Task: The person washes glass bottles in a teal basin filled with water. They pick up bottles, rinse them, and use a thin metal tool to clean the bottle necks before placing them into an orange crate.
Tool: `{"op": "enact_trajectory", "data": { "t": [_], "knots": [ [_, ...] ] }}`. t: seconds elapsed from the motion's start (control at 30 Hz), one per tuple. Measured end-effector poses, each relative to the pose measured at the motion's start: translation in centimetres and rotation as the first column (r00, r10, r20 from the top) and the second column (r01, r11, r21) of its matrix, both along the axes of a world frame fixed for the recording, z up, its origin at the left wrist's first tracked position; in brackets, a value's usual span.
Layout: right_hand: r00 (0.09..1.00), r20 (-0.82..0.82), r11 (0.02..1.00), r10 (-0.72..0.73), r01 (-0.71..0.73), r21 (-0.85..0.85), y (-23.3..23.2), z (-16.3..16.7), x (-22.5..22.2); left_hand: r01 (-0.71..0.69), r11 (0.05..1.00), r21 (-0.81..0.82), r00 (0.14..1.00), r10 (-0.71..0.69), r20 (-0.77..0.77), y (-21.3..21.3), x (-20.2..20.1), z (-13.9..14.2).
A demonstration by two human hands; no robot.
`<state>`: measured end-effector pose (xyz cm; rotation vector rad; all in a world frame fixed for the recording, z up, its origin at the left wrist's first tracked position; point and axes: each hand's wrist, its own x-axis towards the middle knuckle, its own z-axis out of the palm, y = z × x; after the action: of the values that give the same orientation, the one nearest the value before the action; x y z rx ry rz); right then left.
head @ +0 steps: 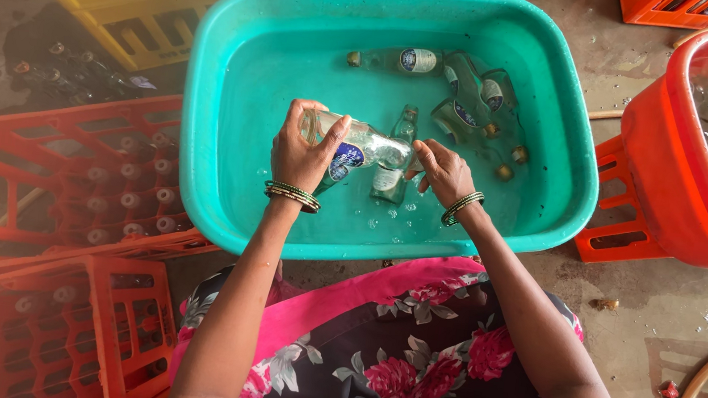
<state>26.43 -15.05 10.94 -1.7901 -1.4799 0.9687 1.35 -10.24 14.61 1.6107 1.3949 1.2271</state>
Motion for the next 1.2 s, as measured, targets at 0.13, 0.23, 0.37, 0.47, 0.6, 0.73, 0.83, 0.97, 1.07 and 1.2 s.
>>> {"op": "enact_trajectory", "data": {
  "t": [0.13, 0.23, 0.37, 0.47, 0.6, 0.73, 0.83, 0.97, 1.07, 1.2],
  "knots": [
    [1.0, 0.009, 1.0, 0.003, -0.003, -0.003, -0.03, 0.13, -0.11, 0.0, 1.0, -0.002, 1.0, 0.0, -0.005, 0.03, -0.05, 0.02],
    [1.0, 0.004, 1.0, -0.005, 0.005, -0.01, -0.07, 0.16, -0.19, 0.004, 1.0, 0.005, 1.0, -0.004, -0.003, 0.07, -0.09, 0.02],
    [1.0, -0.009, 1.0, 0.008, -0.008, 0.001, -0.07, 0.17, -0.22, 0.0, 1.0, 0.009, 1.0, 0.0, 0.0, 0.05, -0.13, 0.04],
    [1.0, -0.019, 1.0, 0.008, -0.008, 0.008, -0.07, 0.13, -0.22, -0.006, 1.0, 0.024, 1.0, 0.006, -0.007, -0.01, -0.16, 0.08],
    [1.0, -0.029, 1.0, 0.009, -0.009, 0.006, -0.11, 0.05, -0.22, -0.001, 1.0, 0.013, 1.0, 0.001, -0.005, -0.02, -0.19, 0.14],
    [1.0, -0.012, 1.0, 0.016, -0.016, 0.018, -0.08, -0.07, -0.2, 0.009, 1.0, 0.004, 1.0, -0.009, 0.002, -0.03, -0.21, 0.13],
    [1.0, -0.009, 1.0, 0.009, -0.009, -0.008, -0.02, -0.16, -0.17, 0.003, 1.0, 0.0, 1.0, -0.003, -0.01, -0.02, -0.21, 0.09],
    [1.0, -0.008, 1.0, 0.008, -0.008, -0.014, 0.02, -0.24, -0.17, 0.005, 1.0, 0.016, 1.0, -0.005, -0.002, 0.01, -0.22, 0.07],
    [1.0, -0.007, 1.0, 0.01, -0.01, -0.008, 0.0, -0.25, -0.16, 0.002, 1.0, 0.017, 1.0, -0.002, -0.009, -0.01, -0.24, 0.11],
    [1.0, -0.005, 1.0, 0.019, -0.019, 0.005, -0.01, -0.29, -0.11, -0.002, 1.0, 0.005, 1.0, 0.002, -0.014, -0.04, -0.25, 0.16]
  ]
}}
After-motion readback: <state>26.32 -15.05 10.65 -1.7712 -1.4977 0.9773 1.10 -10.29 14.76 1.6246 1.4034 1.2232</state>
